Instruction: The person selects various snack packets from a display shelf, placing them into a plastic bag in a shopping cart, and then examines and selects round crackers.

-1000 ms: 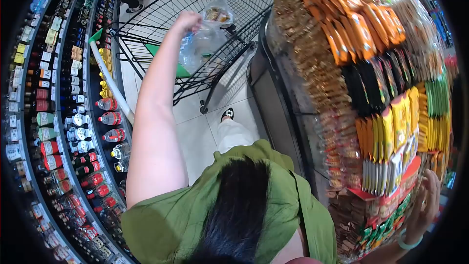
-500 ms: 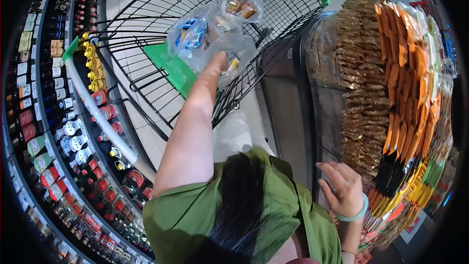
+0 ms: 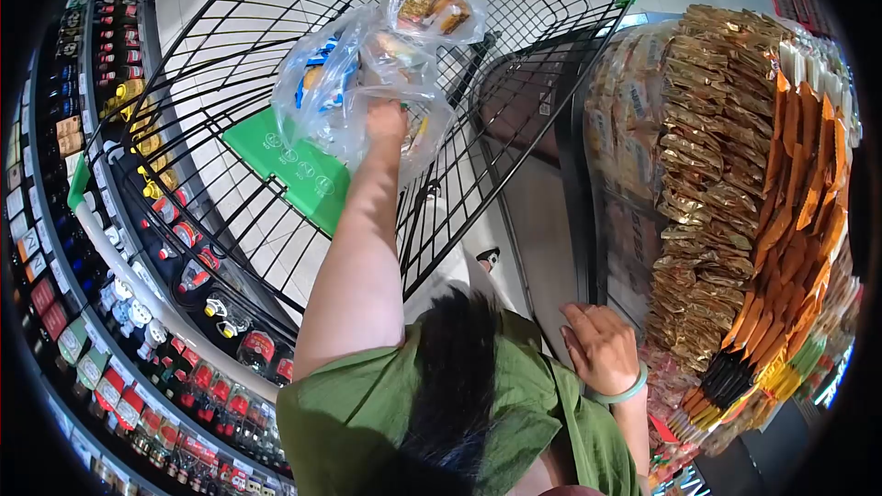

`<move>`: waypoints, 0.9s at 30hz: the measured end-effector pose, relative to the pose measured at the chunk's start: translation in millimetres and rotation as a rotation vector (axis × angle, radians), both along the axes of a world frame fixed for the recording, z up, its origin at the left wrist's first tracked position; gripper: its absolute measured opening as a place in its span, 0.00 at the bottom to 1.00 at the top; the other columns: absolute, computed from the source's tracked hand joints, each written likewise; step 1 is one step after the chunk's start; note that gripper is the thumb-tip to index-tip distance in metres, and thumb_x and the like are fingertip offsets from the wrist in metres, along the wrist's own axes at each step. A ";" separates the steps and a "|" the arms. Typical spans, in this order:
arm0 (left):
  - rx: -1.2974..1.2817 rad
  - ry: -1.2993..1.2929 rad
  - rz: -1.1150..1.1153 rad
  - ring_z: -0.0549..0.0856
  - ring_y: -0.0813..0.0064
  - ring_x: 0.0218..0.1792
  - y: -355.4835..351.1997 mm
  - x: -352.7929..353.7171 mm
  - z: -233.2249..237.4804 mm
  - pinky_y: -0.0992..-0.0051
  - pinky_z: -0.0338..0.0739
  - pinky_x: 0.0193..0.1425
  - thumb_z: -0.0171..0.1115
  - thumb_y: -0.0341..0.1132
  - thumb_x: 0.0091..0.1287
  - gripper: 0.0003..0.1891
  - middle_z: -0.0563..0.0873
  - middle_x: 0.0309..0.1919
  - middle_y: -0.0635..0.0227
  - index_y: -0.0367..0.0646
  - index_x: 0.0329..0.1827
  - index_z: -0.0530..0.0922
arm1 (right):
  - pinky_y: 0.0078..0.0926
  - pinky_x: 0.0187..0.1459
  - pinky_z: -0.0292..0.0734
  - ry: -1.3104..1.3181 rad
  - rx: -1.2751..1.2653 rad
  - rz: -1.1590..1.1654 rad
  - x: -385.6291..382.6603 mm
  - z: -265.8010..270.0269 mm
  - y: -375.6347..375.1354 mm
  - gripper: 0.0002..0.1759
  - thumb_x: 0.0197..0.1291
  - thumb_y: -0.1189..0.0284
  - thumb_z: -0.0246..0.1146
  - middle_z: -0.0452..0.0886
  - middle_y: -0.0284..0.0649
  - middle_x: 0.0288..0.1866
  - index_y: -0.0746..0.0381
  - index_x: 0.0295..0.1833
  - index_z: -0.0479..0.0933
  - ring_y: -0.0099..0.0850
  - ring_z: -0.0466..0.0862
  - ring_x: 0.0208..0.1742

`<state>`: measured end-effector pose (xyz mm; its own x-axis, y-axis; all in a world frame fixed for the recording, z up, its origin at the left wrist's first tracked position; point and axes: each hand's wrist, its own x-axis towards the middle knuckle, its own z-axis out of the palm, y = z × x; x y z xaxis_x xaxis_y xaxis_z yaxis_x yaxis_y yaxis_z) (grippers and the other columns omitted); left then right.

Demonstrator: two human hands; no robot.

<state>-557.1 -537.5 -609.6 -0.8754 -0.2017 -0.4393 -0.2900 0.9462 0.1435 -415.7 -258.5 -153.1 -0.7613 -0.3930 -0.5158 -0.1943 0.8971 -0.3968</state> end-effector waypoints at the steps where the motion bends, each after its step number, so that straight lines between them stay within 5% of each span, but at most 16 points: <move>1: -0.008 -0.066 -0.051 0.80 0.56 0.57 -4.2 -3.8 -2.3 0.60 0.76 0.60 0.61 0.46 0.64 0.20 0.80 0.55 0.55 0.50 0.58 0.79 | 0.37 0.46 0.77 -0.020 0.012 0.003 -2.7 -0.8 -0.9 0.16 0.55 0.77 0.64 0.83 0.44 0.43 0.66 0.51 0.78 0.42 0.83 0.42; 9: 0.271 -0.315 0.068 0.75 0.60 0.65 -38.6 -6.0 22.3 0.63 0.69 0.68 0.50 0.59 0.69 0.29 0.75 0.65 0.54 0.50 0.65 0.75 | 0.37 0.45 0.77 0.050 -0.048 0.047 -15.5 -10.6 -4.5 0.17 0.54 0.77 0.65 0.82 0.44 0.42 0.65 0.52 0.77 0.42 0.82 0.42; 12: 0.427 -0.100 0.137 0.78 0.57 0.63 -46.2 3.0 7.8 0.62 0.70 0.66 0.51 0.58 0.69 0.28 0.80 0.60 0.56 0.49 0.62 0.78 | 0.37 0.45 0.77 0.071 -0.092 0.098 -23.2 -16.0 -13.7 0.18 0.53 0.78 0.65 0.82 0.44 0.42 0.66 0.52 0.77 0.42 0.82 0.41; 14: 0.448 -0.029 0.114 0.85 0.62 0.51 -48.0 4.7 -0.4 0.65 0.78 0.53 0.51 0.58 0.69 0.26 0.86 0.51 0.60 0.50 0.59 0.80 | 0.37 0.44 0.77 0.079 -0.122 0.129 -30.1 -22.8 -21.7 0.18 0.52 0.78 0.65 0.82 0.44 0.42 0.66 0.52 0.77 0.42 0.82 0.41; 17: 0.773 -0.326 0.262 0.87 0.67 0.36 -47.3 -3.3 57.9 0.67 0.79 0.46 0.46 0.57 0.71 0.28 0.89 0.40 0.60 0.42 0.52 0.83 | 0.37 0.44 0.77 0.132 -0.225 0.206 -42.6 -35.1 -33.4 0.18 0.51 0.78 0.65 0.82 0.45 0.41 0.66 0.50 0.77 0.43 0.82 0.41; 18: 0.867 -0.460 0.246 0.81 0.78 0.22 -52.3 -9.6 69.4 0.76 0.73 0.29 0.51 0.54 0.71 0.23 0.87 0.27 0.67 0.43 0.42 0.84 | 0.37 0.44 0.77 0.133 -0.257 0.233 -49.3 -39.5 -38.2 0.18 0.51 0.78 0.65 0.82 0.45 0.42 0.66 0.50 0.77 0.43 0.82 0.41; 22: 1.103 -0.496 0.406 0.75 0.85 0.19 -43.3 -5.7 129.9 0.81 0.66 0.22 0.57 0.51 0.69 0.18 0.84 0.22 0.73 0.46 0.35 0.83 | 0.37 0.46 0.78 0.291 -0.442 0.194 -71.4 -68.3 -58.6 0.17 0.53 0.78 0.63 0.82 0.47 0.43 0.67 0.51 0.77 0.45 0.83 0.43; 27: 1.218 -0.538 0.076 0.76 0.87 0.22 -29.3 -31.5 198.4 0.83 0.69 0.27 0.59 0.50 0.70 0.17 0.82 0.22 0.77 0.47 0.34 0.84 | 0.39 0.51 0.77 0.314 -0.602 -0.114 -87.8 -107.6 -81.3 0.17 0.58 0.76 0.62 0.80 0.51 0.48 0.67 0.54 0.76 0.50 0.81 0.49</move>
